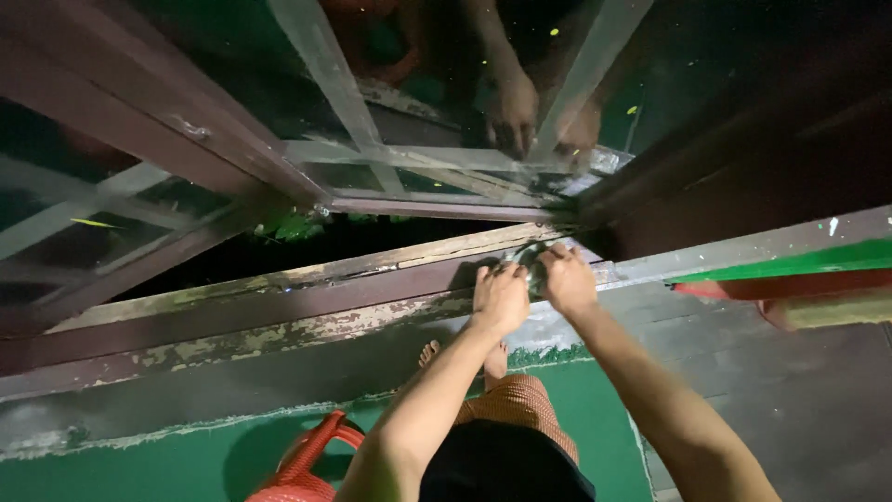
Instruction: The person cleans a window frame using a spray bottle and a cloth. They spray the frame, wipe it with the cloth, and continue scrubbing the frame and sill area.
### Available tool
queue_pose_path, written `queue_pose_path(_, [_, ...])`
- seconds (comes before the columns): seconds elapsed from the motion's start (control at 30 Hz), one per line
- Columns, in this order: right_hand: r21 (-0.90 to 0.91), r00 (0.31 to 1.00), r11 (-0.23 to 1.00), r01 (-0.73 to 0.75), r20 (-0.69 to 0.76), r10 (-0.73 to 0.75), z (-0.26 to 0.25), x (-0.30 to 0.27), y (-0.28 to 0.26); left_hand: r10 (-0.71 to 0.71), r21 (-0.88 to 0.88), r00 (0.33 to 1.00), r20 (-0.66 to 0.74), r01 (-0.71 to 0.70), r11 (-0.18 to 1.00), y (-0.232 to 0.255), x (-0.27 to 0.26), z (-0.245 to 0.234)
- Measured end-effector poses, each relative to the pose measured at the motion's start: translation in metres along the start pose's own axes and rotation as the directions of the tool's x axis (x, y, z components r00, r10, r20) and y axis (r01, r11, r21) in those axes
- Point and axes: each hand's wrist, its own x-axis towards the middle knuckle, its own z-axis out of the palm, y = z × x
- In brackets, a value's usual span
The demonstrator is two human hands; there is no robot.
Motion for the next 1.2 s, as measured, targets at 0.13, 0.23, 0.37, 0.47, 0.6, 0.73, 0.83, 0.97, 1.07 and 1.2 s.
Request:
queue_pose_path(0.13, [-0.017,0.997,0.998,0.058,-0.053,-0.059,0.023,0.008,-0.052,-0.017,-0.042,0.976,0.215,0.027,0.999,-0.033,-0.026,-0.061])
queue_pose_path(0.23, [0.003,0.991,0.994,0.111,-0.069,-0.111,0.037,0.008,-0.101,-0.114,0.099,0.986,-0.12,0.126,0.987,-0.081,-0.061,-0.031])
queue_pose_path(0.37, [-0.003,0.972,0.974,0.229,-0.059,-0.228,0.044,0.011,-0.155,-0.229,0.136,0.969,-0.095,0.241,0.961,-0.119,-0.092,-0.066])
queue_pose_path(0.47, [-0.016,0.958,0.958,0.286,-0.028,-0.286,0.047,0.016,-0.175,-0.286,0.124,0.952,-0.113,0.299,0.946,-0.134,-0.107,-0.074])
queue_pose_path(0.6, [-0.05,0.95,0.949,0.312,0.007,-0.312,0.05,0.014,-0.162,-0.227,0.135,0.96,-0.161,0.25,0.959,-0.134,-0.105,-0.07])
queue_pose_path(0.73, [-0.051,0.974,0.974,0.222,-0.024,-0.223,0.034,0.007,-0.118,-0.173,0.097,0.975,-0.138,0.187,0.978,-0.091,-0.072,-0.062])
queue_pose_path(0.83, [-0.096,0.995,0.99,0.103,0.027,-0.101,0.009,0.002,-0.062,-0.115,0.079,0.993,-0.003,0.114,0.99,-0.044,-0.037,-0.038])
queue_pose_path(0.97, [-0.096,0.998,0.994,-0.056,0.018,0.058,0.007,-0.006,0.012,-0.043,-0.056,0.948,0.315,0.064,0.996,0.022,-0.009,-0.049])
queue_pose_path(1.07, [-0.13,0.995,0.986,-0.1,-0.013,0.099,0.023,-0.002,0.031,-0.051,-0.079,0.914,0.403,0.09,0.993,0.042,0.0,-0.068])
queue_pose_path(1.2, [-0.067,0.991,0.99,-0.128,0.027,0.13,0.041,0.006,-0.003,-0.068,0.002,0.954,0.291,0.071,0.997,0.018,-0.015,-0.056])
